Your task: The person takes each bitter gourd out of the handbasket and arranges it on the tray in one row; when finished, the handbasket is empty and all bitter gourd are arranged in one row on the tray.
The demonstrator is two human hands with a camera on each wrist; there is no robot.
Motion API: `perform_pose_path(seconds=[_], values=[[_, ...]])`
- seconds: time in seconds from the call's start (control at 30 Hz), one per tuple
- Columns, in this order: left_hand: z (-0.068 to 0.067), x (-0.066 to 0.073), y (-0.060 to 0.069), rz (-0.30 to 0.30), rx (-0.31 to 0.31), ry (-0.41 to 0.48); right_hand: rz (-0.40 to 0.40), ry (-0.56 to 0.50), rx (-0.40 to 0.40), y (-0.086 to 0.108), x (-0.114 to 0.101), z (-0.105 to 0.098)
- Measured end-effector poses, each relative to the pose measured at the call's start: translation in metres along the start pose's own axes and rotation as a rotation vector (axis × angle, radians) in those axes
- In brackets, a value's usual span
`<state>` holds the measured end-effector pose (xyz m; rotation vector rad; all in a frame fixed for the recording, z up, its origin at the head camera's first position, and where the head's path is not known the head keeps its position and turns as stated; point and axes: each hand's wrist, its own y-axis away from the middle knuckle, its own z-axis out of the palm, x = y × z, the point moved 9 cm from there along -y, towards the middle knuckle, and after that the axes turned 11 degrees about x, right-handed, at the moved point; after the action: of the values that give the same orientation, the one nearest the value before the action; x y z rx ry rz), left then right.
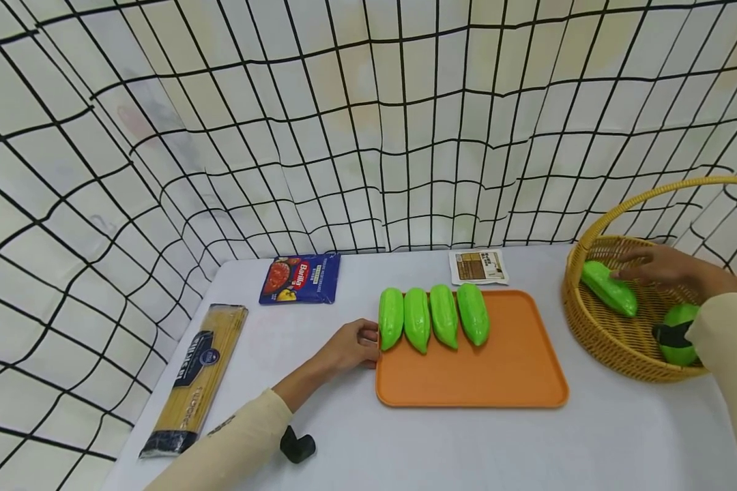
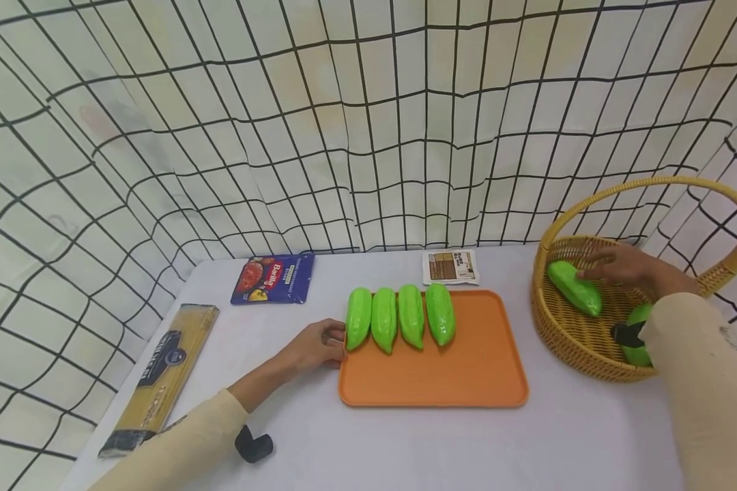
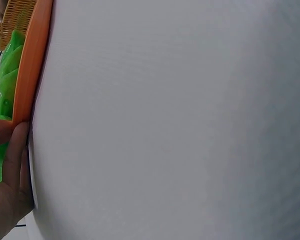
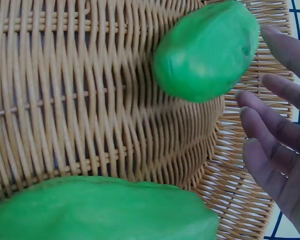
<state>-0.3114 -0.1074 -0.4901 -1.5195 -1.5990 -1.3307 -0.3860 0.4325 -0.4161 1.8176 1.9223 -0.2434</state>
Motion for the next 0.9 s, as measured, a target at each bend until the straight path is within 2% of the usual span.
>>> perform_pose_path(seconds=[0.13,0.3,0.57,0.9], values=[[0.001,0.000,0.001,-0.001,-0.002,0.010,0.005,-0.039,0.013,0.000,0.000,0.004],[0.000,-0.001,0.001,-0.009,0.002,0.014,0.022,-0.106,-0.037,-0.002,-0.001,0.014],[0.001,0.000,0.002,-0.015,0.002,0.010,-0.011,-0.088,-0.091,-0.004,-0.008,0.025],[0.000,-0.001,0.000,-0.016,0.016,0.005,0.035,-0.136,-0.155,0.000,-0.013,0.030]])
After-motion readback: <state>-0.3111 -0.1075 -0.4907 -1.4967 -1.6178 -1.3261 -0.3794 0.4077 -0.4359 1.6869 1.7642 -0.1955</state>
